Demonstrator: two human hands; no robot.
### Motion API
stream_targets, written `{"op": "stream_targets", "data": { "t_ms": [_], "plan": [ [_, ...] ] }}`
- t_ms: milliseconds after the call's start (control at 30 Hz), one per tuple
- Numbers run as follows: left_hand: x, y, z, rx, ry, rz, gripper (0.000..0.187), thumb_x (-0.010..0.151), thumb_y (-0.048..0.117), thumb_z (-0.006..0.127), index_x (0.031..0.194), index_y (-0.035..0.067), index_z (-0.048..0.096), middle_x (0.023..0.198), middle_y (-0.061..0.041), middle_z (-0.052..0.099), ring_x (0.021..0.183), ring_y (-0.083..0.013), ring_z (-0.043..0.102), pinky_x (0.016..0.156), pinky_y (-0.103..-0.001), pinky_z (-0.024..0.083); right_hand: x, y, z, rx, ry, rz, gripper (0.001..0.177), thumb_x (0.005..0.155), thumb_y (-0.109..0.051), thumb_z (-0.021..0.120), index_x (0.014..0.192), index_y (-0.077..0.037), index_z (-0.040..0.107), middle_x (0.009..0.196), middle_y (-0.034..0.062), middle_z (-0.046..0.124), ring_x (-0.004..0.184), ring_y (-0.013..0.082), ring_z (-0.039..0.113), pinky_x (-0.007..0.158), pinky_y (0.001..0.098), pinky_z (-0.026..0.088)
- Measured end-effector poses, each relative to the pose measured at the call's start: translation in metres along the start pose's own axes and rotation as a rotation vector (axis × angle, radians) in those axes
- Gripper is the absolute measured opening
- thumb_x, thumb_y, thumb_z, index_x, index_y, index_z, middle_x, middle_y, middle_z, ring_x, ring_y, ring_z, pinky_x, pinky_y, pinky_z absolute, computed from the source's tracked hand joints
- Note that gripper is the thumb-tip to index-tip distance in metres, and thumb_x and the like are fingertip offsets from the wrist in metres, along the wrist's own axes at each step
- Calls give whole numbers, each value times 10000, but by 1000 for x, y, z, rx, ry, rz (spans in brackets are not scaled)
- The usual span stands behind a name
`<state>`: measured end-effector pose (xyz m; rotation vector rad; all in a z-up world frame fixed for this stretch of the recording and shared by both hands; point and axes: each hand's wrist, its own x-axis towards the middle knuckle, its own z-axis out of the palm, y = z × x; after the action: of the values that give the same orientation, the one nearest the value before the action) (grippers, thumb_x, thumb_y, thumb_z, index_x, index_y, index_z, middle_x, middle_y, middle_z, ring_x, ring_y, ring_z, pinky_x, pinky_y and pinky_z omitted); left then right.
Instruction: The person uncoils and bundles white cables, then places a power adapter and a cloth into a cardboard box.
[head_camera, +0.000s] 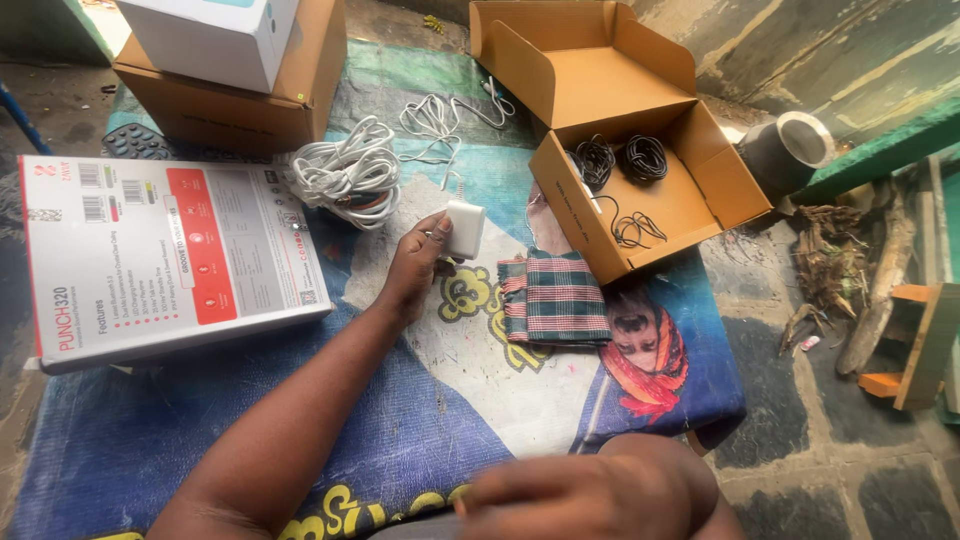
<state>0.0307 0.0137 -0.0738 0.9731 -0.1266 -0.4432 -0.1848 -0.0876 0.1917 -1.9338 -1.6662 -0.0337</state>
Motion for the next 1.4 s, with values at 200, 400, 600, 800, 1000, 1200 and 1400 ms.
{"op": "stream_targets", "data": {
  "t_ms": [200, 400, 600, 800, 1000, 1200, 1400],
  "plan": [
    [-2, 9, 3, -25, -45, -9, 533, 993, 366, 638, 1407, 42, 550, 1081, -95, 731, 884, -128, 680, 796, -281, 560, -53, 98, 40, -527, 251, 996, 374, 896, -284, 744, 1172, -68, 616, 1173, 160, 680, 1104, 356, 641, 944, 465, 493],
    [-2, 9, 4, -21, -49, -6, 533, 991, 371, 636, 1400, 43, 540, 1099, -105, 716, 928, -152, 712, 833, -285, 579, -131, 154, 80, -752, 123, 1476, 783, 841, -513, 770, 1474, -161, 473, 1537, 213, 410, 1429, 416, 331, 1048, 645, 324],
    [5, 3, 0, -34, -102, -46, 579, 1021, 419, 555, 1462, 48, 502, 1076, -117, 716, 905, -181, 695, 790, -314, 569, -139, 157, 83, -693, 312, 1494, 554, 855, -168, 675, 1392, -257, 572, 1318, 76, 594, 1246, 318, 522, 1003, 495, 478],
    [1, 3, -3, -22, -99, -18, 623, 1078, 472, 439, 1569, 89, 474, 1092, -95, 665, 885, -151, 586, 768, -317, 492, -100, 133, 62, -735, 732, 1084, 500, 847, -100, 736, 1326, -188, 623, 1257, 80, 632, 1173, 308, 606, 979, 425, 541],
    [22, -27, -8, -48, -318, 151, 617, 1005, 252, 595, 1569, 96, 397, 1253, -85, 686, 1060, -147, 679, 912, -275, 563, -38, 167, 75, -747, 597, 929, 378, 864, -67, 737, 1228, -164, 705, 1301, 130, 593, 1175, 331, 577, 953, 412, 551],
    [23, -41, -6, 104, -278, 164, 511, 1094, 295, 509, 1563, 107, 435, 1235, -94, 677, 1024, -143, 691, 835, -280, 591, -42, 198, 46, -715, 568, 1102, 356, 847, 7, 696, 1172, -136, 735, 1248, 140, 597, 1200, 350, 555, 956, 456, 529],
    [16, -9, -4, -309, -195, 17, 519, 1084, 307, 461, 1551, 87, 400, 1249, -141, 678, 1044, -185, 693, 905, -312, 582, -37, 175, 99, -816, 485, 886, 429, 799, 57, 665, 1172, -142, 732, 1308, 160, 575, 1198, 354, 535, 1001, 438, 525]
  ]
}}
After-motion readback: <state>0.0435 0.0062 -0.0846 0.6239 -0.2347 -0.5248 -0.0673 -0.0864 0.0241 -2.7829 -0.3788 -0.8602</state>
